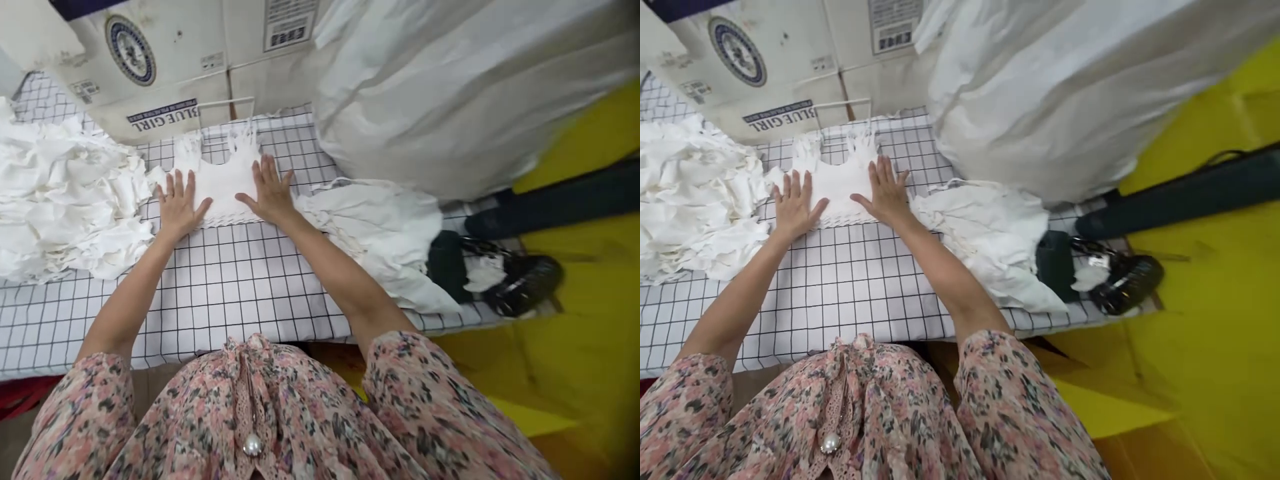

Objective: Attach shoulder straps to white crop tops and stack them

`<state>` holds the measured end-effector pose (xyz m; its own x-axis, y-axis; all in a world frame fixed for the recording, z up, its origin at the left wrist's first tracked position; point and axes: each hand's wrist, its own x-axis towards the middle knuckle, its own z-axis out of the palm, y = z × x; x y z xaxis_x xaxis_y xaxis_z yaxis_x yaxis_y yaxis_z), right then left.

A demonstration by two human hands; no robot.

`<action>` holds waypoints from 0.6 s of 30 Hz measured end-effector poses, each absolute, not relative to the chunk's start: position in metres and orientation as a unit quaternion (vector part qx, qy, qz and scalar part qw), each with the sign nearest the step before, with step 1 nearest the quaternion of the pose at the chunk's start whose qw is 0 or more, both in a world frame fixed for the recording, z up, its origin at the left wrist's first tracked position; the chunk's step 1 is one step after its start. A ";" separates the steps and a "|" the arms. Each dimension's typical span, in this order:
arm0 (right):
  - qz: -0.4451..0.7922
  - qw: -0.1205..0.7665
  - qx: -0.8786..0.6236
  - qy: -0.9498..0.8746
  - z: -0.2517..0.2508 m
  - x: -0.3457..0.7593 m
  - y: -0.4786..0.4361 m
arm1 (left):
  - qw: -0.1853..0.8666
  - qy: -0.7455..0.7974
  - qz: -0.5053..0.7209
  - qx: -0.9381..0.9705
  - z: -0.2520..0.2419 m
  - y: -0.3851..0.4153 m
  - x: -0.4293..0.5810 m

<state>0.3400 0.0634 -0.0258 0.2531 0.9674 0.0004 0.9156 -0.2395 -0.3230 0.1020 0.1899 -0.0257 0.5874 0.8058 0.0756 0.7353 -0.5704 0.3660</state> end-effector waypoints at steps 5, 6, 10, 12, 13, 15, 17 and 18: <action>0.011 0.251 -0.772 -0.584 0.015 0.378 -0.015 | 0.149 0.395 0.208 0.882 -0.006 0.181 0.078; 0.000 0.265 -0.779 -0.568 0.020 0.393 -0.037 | 0.149 0.384 0.232 0.881 -0.004 0.176 0.071; -0.027 0.176 -0.830 -0.529 0.029 0.457 -0.108 | 0.179 0.345 0.284 0.877 0.000 0.144 0.059; -0.006 0.138 -0.842 -0.521 0.031 0.478 -0.125 | 0.192 0.317 0.288 0.883 0.000 0.125 0.066; 0.003 0.151 -0.844 -0.515 0.033 0.485 -0.130 | 0.197 0.300 0.289 0.887 0.001 0.116 0.072; -0.003 0.219 -0.837 -0.501 0.042 0.495 -0.134 | 0.217 0.271 0.291 0.892 0.006 0.097 0.083; -0.036 0.310 -0.823 -0.475 0.055 0.499 -0.134 | 0.249 0.257 0.294 0.886 0.015 0.082 0.094; -0.048 0.359 -0.811 -0.460 0.062 0.500 -0.133 | 0.269 0.257 0.294 0.880 0.021 0.075 0.098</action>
<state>0.4998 -0.1330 0.0622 0.5729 0.7107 0.4082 0.7799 -0.3195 -0.5383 0.0982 0.0755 0.0207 0.6946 0.6110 0.3798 0.2951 -0.7234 0.6242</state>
